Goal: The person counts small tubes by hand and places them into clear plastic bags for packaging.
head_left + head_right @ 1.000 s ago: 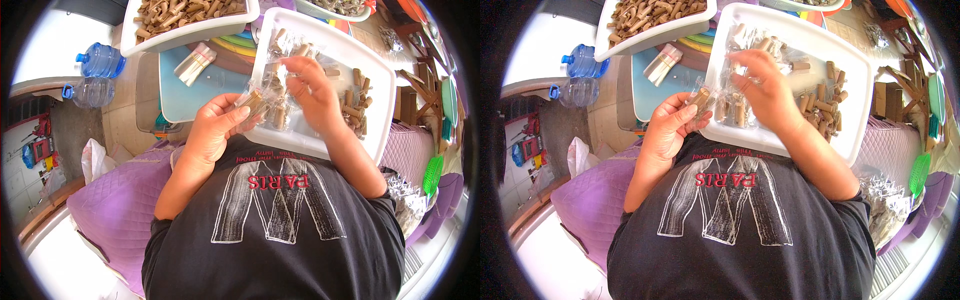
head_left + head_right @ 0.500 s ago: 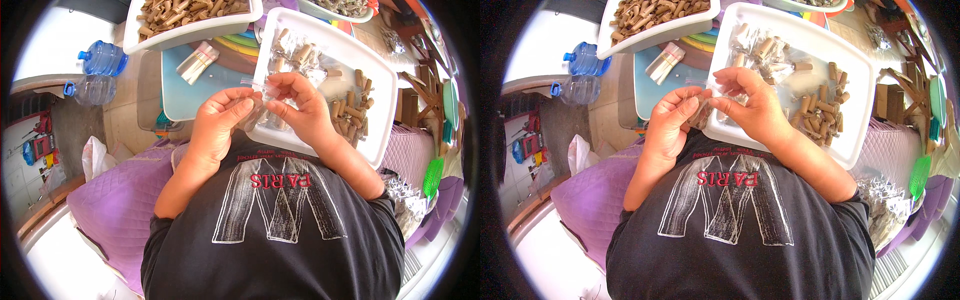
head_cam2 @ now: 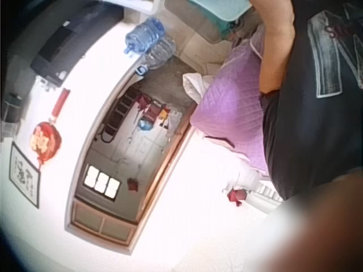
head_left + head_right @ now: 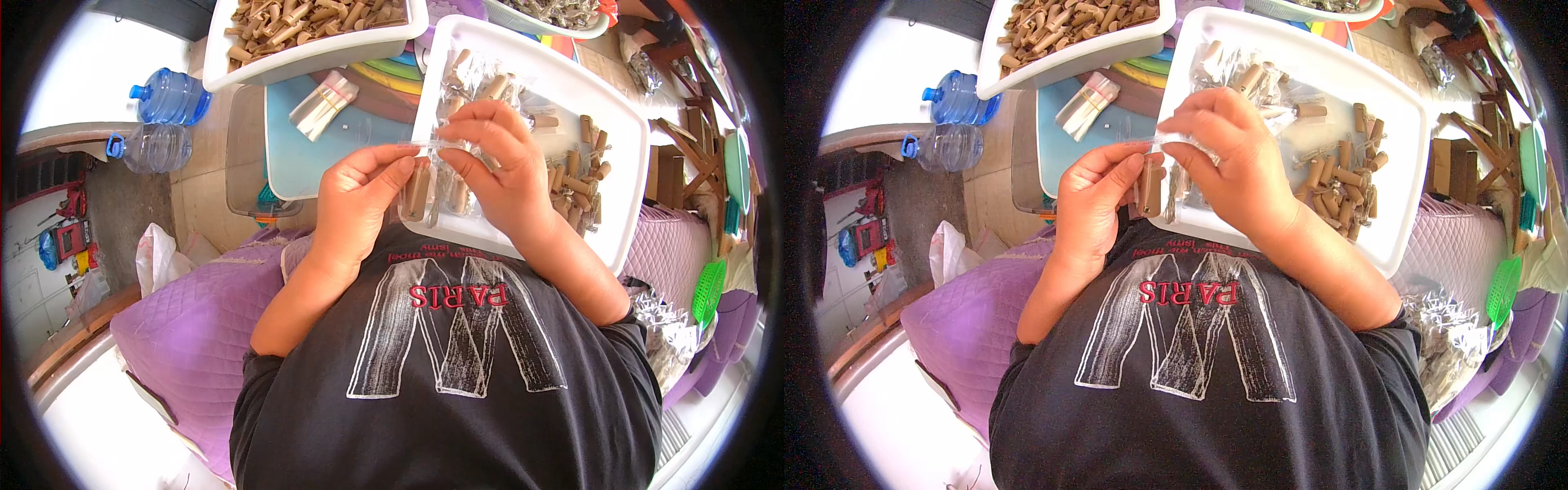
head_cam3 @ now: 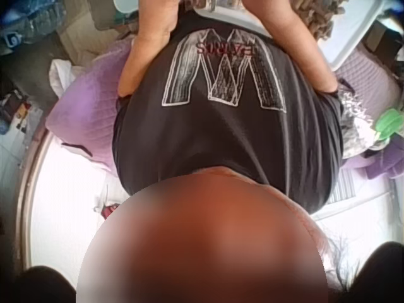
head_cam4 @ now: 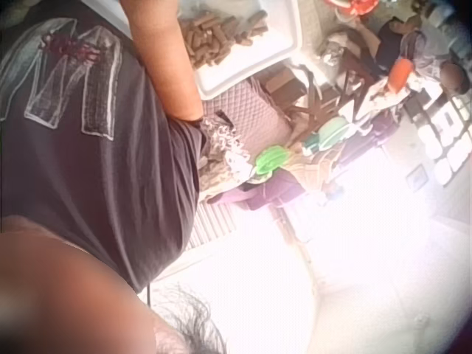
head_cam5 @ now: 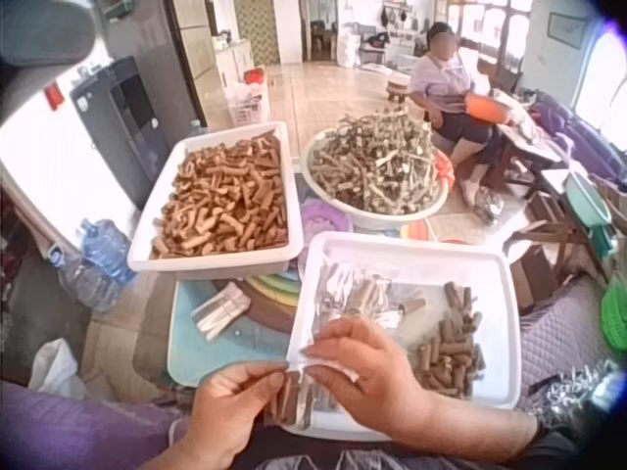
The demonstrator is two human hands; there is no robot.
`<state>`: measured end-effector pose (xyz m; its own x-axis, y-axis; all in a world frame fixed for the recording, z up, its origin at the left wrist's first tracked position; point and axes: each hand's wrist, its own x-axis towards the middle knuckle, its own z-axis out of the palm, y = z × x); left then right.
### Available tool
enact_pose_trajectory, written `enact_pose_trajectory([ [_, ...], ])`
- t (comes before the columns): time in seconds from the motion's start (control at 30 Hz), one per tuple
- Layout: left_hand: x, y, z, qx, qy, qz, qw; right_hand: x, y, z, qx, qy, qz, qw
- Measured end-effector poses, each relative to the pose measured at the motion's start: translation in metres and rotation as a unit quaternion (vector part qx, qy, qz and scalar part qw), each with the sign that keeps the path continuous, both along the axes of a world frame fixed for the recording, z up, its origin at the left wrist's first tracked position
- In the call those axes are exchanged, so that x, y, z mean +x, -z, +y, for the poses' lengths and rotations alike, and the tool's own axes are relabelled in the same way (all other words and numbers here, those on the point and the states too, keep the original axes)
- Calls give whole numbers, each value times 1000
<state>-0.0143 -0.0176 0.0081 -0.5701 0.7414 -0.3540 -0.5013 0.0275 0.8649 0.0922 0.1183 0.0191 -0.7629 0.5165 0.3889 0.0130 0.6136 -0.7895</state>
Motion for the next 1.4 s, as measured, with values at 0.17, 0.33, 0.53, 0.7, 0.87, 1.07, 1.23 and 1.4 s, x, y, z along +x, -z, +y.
enact_pose_trajectory([
  [0.17,1,-1,-1,0,42,24,999,-9,-1,-1,167,-33,41,985],
  [0.33,5,-1,0,-23,57,113,992,-13,7,-3,148,-34,27,988],
  [0.53,10,-4,1,-44,58,186,980,-11,15,-1,-162,63,57,983],
  [0.7,3,-6,-2,10,-3,83,996,-2,7,33,-512,140,196,825],
  [0.87,0,-9,-2,11,13,86,996,18,12,14,-477,25,-25,878],
  [1.07,1,-8,-4,16,37,87,995,16,19,-2,-427,-16,-56,902],
  [1.23,3,-10,-3,-2,33,75,997,18,22,1,-434,-20,-76,898],
  [1.4,0,2,-7,17,36,70,997,22,27,2,-417,-36,-93,904],
])
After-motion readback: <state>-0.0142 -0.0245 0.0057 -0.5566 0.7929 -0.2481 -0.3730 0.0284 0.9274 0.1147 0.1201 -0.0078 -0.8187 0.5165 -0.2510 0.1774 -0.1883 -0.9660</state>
